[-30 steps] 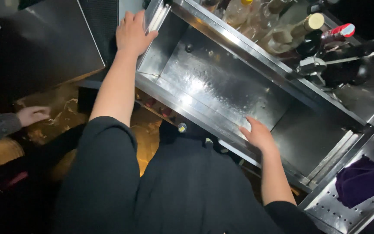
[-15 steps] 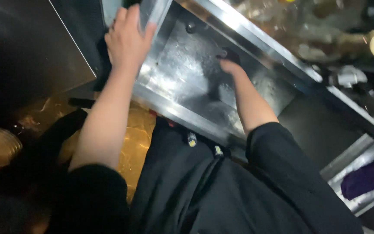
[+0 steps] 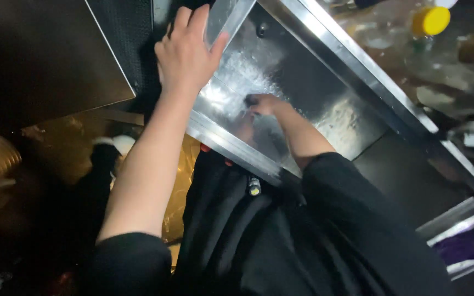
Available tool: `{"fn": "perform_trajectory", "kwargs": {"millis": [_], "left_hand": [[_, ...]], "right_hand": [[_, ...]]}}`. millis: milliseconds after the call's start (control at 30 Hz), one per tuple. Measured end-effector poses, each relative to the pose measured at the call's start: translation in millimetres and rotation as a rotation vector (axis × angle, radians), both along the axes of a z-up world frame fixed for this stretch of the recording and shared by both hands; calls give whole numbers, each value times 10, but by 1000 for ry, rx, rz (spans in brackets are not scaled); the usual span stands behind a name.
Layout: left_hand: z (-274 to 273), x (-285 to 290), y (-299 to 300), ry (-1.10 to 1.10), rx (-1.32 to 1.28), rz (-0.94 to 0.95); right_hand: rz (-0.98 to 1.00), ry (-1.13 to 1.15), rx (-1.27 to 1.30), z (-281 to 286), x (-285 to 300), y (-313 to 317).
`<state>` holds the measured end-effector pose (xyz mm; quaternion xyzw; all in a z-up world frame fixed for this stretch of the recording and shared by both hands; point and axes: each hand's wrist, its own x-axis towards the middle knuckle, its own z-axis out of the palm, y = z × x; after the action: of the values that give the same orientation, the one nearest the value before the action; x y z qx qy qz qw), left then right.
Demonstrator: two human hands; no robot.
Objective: The person wipes a stainless steel bar counter with a purple cloth, folds the cloth, and continues wiping different sections. They remove a metal tray, rearrange bottles and shakers, and place the tray back into the counter.
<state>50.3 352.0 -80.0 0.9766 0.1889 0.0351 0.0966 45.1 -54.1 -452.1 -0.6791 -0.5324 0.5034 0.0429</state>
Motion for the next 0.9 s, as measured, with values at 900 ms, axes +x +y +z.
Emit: {"fn": "perform_trajectory", "kwargs": {"millis": [900], "left_hand": [[-242, 52, -86, 7, -224, 91]], "right_hand": [[-1014, -328, 1237, 5123, 612, 2167]]}}
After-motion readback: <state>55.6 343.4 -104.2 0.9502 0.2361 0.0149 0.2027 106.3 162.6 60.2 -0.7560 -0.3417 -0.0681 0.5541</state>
